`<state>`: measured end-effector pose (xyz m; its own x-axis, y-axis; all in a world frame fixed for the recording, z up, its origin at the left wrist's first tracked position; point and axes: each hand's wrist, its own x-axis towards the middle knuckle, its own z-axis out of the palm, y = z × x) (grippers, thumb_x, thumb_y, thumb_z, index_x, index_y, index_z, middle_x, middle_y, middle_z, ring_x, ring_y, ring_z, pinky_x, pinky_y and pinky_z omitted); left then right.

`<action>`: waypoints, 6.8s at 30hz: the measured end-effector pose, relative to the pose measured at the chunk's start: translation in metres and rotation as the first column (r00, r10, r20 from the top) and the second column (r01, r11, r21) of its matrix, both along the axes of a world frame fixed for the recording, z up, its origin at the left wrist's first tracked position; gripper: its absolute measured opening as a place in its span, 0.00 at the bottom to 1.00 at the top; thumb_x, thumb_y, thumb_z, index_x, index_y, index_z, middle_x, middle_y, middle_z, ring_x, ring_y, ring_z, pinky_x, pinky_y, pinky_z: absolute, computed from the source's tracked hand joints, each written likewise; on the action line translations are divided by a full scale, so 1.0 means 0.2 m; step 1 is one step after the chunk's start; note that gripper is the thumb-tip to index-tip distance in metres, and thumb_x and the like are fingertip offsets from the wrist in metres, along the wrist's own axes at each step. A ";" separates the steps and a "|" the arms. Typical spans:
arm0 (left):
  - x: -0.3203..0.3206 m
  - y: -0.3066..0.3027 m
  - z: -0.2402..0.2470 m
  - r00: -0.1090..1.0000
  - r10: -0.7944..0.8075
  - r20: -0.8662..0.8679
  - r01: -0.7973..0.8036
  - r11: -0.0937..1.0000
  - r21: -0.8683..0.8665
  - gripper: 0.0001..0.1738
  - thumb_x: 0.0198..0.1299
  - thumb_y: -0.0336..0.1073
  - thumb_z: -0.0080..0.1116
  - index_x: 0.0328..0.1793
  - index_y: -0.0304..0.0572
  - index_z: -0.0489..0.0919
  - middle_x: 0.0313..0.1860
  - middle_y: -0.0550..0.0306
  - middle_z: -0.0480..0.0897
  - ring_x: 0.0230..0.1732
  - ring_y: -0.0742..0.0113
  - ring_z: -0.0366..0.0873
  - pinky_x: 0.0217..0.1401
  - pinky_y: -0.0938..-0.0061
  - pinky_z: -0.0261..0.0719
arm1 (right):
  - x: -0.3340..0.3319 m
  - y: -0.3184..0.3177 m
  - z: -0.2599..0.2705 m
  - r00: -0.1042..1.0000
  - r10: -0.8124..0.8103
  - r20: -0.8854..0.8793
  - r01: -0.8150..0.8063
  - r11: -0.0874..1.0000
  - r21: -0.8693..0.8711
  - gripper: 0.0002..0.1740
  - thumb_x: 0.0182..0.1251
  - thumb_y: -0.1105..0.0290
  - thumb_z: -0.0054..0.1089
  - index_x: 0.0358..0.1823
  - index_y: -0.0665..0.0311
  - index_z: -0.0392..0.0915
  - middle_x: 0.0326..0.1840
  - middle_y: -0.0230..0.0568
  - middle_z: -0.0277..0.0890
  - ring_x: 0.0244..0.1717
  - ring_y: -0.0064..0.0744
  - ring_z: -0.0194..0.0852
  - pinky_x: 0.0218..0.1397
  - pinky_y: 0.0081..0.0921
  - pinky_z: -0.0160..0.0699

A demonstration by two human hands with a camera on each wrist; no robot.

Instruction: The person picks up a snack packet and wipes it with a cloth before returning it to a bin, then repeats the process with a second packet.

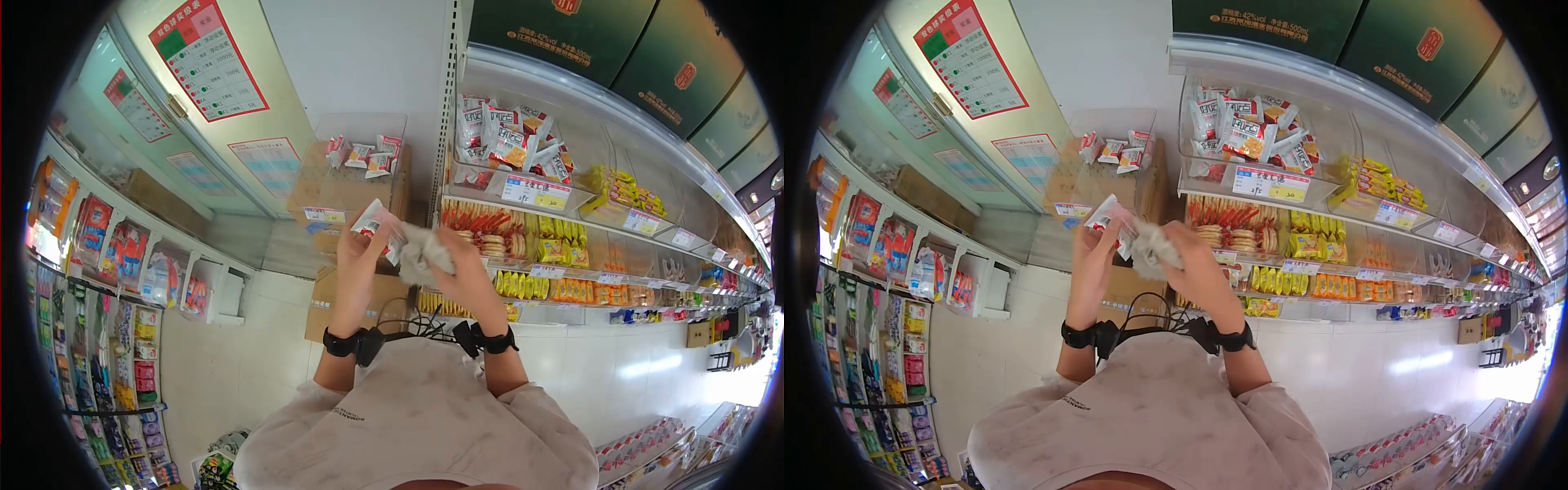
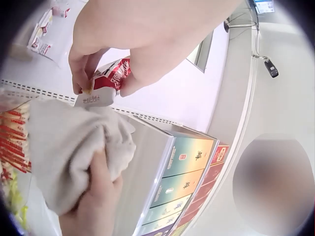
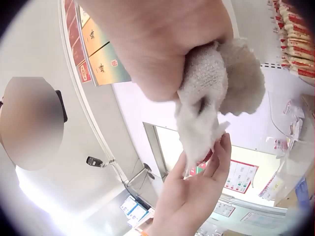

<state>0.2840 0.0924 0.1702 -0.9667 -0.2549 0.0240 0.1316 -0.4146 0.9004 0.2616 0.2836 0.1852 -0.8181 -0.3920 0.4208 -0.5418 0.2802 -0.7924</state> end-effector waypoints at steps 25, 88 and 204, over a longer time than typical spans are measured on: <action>0.07 0.06 0.08 0.959 0.114 -0.258 -0.177 0.956 -0.235 0.18 0.64 0.23 0.67 0.59 0.34 0.78 0.51 0.57 0.83 0.49 0.74 0.78 0.54 0.77 0.77 | -0.01 -0.04 -0.04 0.859 0.009 0.512 0.327 0.760 -0.562 0.18 0.77 0.63 0.62 0.59 0.69 0.79 0.48 0.35 0.85 0.49 0.19 0.78 0.54 0.22 0.78; 0.09 0.13 0.09 0.995 -0.058 -0.080 0.015 0.890 -0.456 0.22 0.74 0.34 0.60 0.70 0.33 0.73 0.54 0.53 0.84 0.53 0.70 0.82 0.57 0.74 0.80 | 0.02 -0.05 -0.03 0.862 -0.492 0.122 0.500 0.789 -0.357 0.13 0.74 0.73 0.62 0.55 0.72 0.81 0.46 0.44 0.85 0.44 0.31 0.82 0.50 0.29 0.79; 0.17 0.95 0.58 0.426 -0.470 -0.773 -0.256 0.757 -0.601 0.12 0.54 0.28 0.69 0.44 0.41 0.82 0.43 0.45 0.83 0.35 0.51 0.82 0.32 0.65 0.81 | -0.40 0.68 0.38 0.799 -0.298 -0.522 0.388 0.919 0.070 0.17 0.73 0.62 0.63 0.54 0.66 0.84 0.49 0.52 0.85 0.50 0.52 0.83 0.58 0.44 0.76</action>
<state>0.3183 0.2823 0.2857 -0.3257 0.2723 0.9054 0.9436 0.0330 0.3295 0.1811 0.4201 0.2606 -0.6129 -0.2251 0.7574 -0.6880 0.6235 -0.3714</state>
